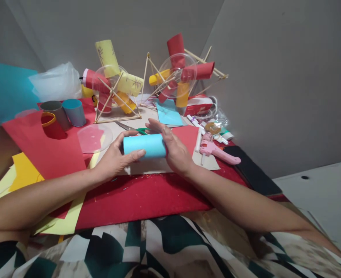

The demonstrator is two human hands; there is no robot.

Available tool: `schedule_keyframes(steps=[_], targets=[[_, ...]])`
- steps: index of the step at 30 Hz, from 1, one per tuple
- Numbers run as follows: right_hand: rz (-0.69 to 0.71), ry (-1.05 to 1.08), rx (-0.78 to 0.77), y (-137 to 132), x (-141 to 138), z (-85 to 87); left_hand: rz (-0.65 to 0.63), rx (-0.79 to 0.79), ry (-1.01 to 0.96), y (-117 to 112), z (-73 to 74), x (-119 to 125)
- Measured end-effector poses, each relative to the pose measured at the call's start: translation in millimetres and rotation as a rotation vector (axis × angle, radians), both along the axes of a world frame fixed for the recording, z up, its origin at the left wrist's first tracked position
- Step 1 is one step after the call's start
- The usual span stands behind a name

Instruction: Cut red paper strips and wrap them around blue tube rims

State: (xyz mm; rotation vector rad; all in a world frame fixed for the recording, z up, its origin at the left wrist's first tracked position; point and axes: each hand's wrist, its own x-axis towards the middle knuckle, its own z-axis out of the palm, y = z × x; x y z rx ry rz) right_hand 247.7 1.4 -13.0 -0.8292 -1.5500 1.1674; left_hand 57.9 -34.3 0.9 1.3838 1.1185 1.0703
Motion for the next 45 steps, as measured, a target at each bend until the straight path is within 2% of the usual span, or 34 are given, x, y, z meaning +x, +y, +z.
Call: schedule_keyframes(steps=[4,7,13,16,20,24,29,31,34,38,41,45], targets=[[-0.015,0.070,-0.026,2,1,-1.3,0.035,0.017,-0.031,1,2.7,0],[0.026,0.070,-0.047,6,2,-4.7,0.036,-0.003,-0.086,5,2.4,0],[0.019,0.302,-0.099,14,6,-2.1,-0.031,-0.342,-0.454,21,-1.2,-5],[0.032,0.278,-0.134,11,3,1.0,-0.052,-0.457,-0.533,25,-0.1,-7],[0.111,0.229,-0.172,2,-6,-2.0,-0.092,-0.503,-0.563,23,-0.4,-7],[0.082,0.182,-0.213,2,-7,-8.5,-0.179,-0.521,-0.541,18,-4.1,-6],[0.069,0.278,-0.374,12,-5,-10.3,-0.283,-0.595,-0.529,16,-6.1,-8],[0.073,0.308,-0.392,14,-6,-8.9,-0.306,-0.596,-0.525,16,-5.7,-8],[0.138,0.334,-0.363,12,-7,-6.3,-0.314,-0.518,-0.553,16,-5.7,-8],[0.178,0.341,-0.434,8,-5,-4.6,-0.293,-0.251,-0.514,17,-6.1,-9],[0.187,0.361,-0.551,8,-4,-5.6,-0.245,-0.020,-0.305,16,-4.1,-12],[0.327,0.410,-0.715,6,-6,-5.2,-0.130,0.307,0.079,15,-1.6,-12]])
